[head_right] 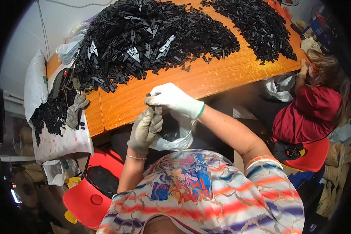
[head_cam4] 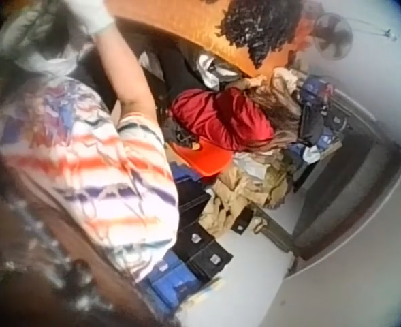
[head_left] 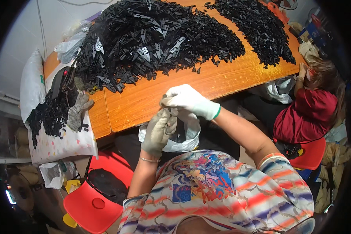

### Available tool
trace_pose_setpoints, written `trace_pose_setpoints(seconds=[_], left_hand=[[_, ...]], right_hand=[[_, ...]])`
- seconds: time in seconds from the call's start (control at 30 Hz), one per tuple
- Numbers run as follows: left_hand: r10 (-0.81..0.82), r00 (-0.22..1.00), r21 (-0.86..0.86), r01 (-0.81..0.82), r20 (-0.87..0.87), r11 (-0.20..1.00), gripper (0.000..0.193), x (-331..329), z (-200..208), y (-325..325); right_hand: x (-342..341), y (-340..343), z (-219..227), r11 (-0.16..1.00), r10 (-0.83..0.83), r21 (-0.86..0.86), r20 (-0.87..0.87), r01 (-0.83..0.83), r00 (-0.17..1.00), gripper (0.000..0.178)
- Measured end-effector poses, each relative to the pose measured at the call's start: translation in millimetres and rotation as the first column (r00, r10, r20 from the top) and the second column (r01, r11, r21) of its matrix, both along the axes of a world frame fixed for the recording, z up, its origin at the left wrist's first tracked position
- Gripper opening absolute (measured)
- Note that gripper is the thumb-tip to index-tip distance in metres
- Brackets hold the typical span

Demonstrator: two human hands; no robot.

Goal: The recorder is assembling small black plastic components by snapping pieces together at a workbench.

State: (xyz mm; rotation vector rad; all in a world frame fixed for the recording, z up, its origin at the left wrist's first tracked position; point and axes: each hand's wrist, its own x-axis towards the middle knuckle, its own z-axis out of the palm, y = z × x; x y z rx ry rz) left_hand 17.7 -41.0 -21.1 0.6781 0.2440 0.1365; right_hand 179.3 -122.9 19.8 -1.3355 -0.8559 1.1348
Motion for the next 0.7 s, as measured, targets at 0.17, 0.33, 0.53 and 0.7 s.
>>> trace_pose_setpoints(seconds=[0.17, 0.33, 0.53, 0.7], left_hand=[[0.007, 0.993, 0.111, 0.006, -0.115, 0.994, 0.028, -18, -17, -11], [0.333, 0.886, 0.884, 0.156, -0.322, 0.441, 0.025, -35, -34, -12], [0.425, 0.866, 0.929, 0.346, -0.262, -0.133, 0.030, -35, -10, -5], [0.472, 0.881, 0.908, 0.177, 0.026, -0.380, 0.015, -9, 12, 55]], right_hand=[[-4, -2, -12, 0.974, 0.111, -0.225, 0.416, -0.016, 0.903, 0.025], [21, 25, -5, 0.976, -0.040, -0.139, 0.645, 0.169, 0.763, 0.021], [52, 68, -34, 0.949, -0.138, 0.050, 0.953, 0.312, 0.270, 0.021], [56, 77, -37, 0.947, -0.061, -0.023, 0.965, 0.319, 0.253, 0.019]])
